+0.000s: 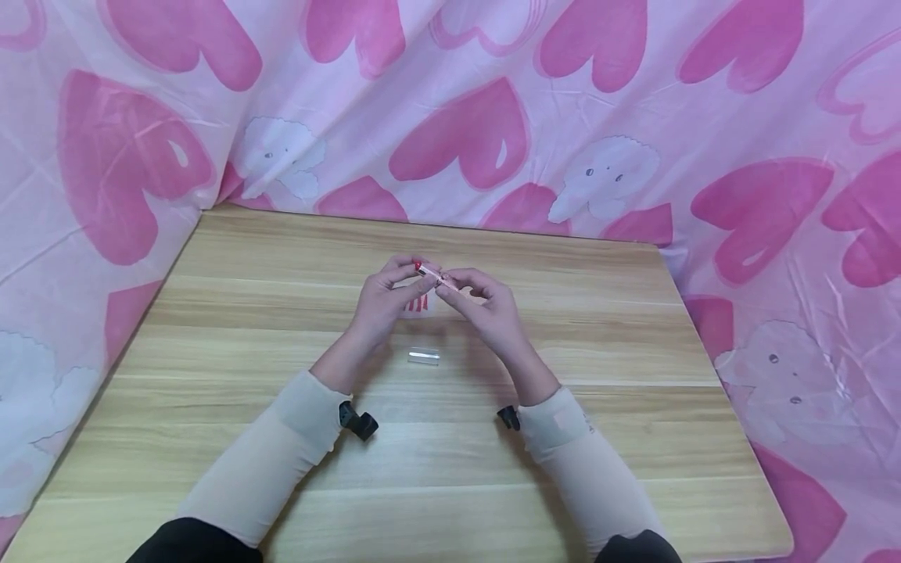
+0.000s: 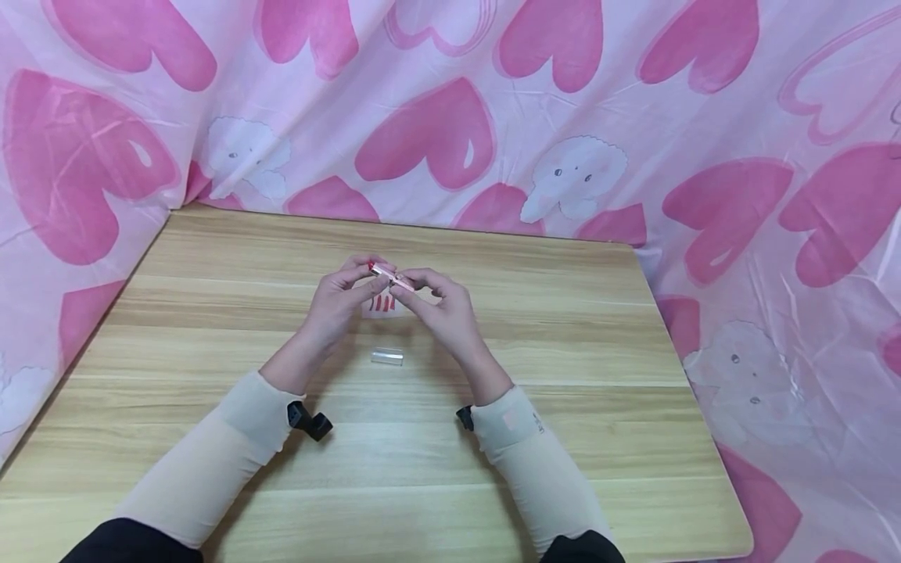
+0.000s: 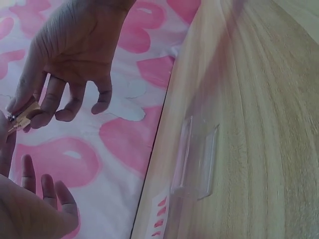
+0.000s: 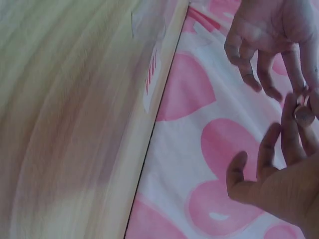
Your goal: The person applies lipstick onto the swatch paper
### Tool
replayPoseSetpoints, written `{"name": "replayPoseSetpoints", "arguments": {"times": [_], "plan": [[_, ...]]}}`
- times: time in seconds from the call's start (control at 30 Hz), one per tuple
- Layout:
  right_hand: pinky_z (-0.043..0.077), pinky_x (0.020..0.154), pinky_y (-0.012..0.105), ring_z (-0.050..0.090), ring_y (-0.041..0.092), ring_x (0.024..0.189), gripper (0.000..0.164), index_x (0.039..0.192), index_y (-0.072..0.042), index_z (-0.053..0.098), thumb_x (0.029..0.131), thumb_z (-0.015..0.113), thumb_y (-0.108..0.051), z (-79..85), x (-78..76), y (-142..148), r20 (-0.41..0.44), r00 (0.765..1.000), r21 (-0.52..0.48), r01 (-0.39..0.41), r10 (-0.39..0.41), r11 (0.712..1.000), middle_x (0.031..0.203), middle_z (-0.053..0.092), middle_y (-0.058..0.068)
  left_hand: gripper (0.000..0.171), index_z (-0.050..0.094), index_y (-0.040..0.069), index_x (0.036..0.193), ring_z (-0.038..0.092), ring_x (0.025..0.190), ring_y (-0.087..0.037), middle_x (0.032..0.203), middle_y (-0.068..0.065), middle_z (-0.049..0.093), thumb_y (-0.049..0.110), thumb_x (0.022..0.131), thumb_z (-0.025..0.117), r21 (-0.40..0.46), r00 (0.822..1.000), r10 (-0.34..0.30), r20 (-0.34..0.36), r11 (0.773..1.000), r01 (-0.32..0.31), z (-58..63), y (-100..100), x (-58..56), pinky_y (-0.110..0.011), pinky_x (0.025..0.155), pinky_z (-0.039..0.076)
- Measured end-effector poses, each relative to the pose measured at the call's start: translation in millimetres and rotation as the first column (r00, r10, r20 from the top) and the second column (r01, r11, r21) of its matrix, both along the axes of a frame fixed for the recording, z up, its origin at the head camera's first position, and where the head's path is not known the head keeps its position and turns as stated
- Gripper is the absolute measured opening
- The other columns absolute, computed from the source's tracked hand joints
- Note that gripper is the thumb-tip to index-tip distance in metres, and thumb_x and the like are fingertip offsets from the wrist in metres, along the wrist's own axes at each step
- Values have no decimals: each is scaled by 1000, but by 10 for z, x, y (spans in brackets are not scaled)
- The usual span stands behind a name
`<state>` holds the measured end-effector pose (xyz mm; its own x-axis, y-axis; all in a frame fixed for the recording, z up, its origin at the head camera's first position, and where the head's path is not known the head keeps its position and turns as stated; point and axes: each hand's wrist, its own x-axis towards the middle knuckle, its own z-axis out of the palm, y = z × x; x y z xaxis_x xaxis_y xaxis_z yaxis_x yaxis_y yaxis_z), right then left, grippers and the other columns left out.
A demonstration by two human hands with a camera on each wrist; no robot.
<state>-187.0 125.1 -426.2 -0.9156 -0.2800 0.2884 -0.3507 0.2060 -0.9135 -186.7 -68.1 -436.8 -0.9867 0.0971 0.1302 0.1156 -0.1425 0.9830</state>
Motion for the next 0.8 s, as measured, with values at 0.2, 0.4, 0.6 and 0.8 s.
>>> {"name": "replayPoseSetpoints", "arguments": {"times": [0.2, 0.4, 0.6, 0.8], "plan": [[51, 91, 41, 68, 22, 100, 30, 121, 2, 67, 106, 54, -20, 15, -6, -9, 69, 991, -130, -108, 117, 986, 102, 74, 5, 29, 73, 1, 117, 48, 128, -17, 135, -10, 57, 16, 91, 75, 21, 999, -41, -35, 999, 42, 16, -23, 5, -43, 111, 36], [49, 96, 42, 63, 22, 103, 39, 118, 7, 66, 109, 44, -24, 55, -7, 44, 161, 952, -124, -243, 261, 962, 87, 73, 5, 27, 74, 2, 116, 48, 130, -17, 138, -7, 55, 15, 92, 73, -14, 993, -109, -44, 994, 109, 16, -63, 7, -38, 103, 43], [50, 100, 41, 63, 24, 105, 33, 120, 6, 65, 107, 50, -20, 37, -1, 28, 146, 955, -169, -235, 260, 957, 96, 71, 11, 27, 73, 0, 116, 47, 129, -19, 137, -7, 54, 12, 91, 74, -10, 993, -112, -45, 994, 112, 10, -76, 4, -29, 92, 50], [51, 101, 41, 64, 27, 107, 26, 122, 3, 66, 103, 57, -13, -17, 4, -20, 87, 980, -180, -163, 181, 970, 108, 71, 11, 22, 78, 12, 110, 54, 120, -20, 134, -4, 54, 17, 89, 78, 44, 997, -77, 24, 996, 75, 8, -76, -4, -40, 82, 60]]}}
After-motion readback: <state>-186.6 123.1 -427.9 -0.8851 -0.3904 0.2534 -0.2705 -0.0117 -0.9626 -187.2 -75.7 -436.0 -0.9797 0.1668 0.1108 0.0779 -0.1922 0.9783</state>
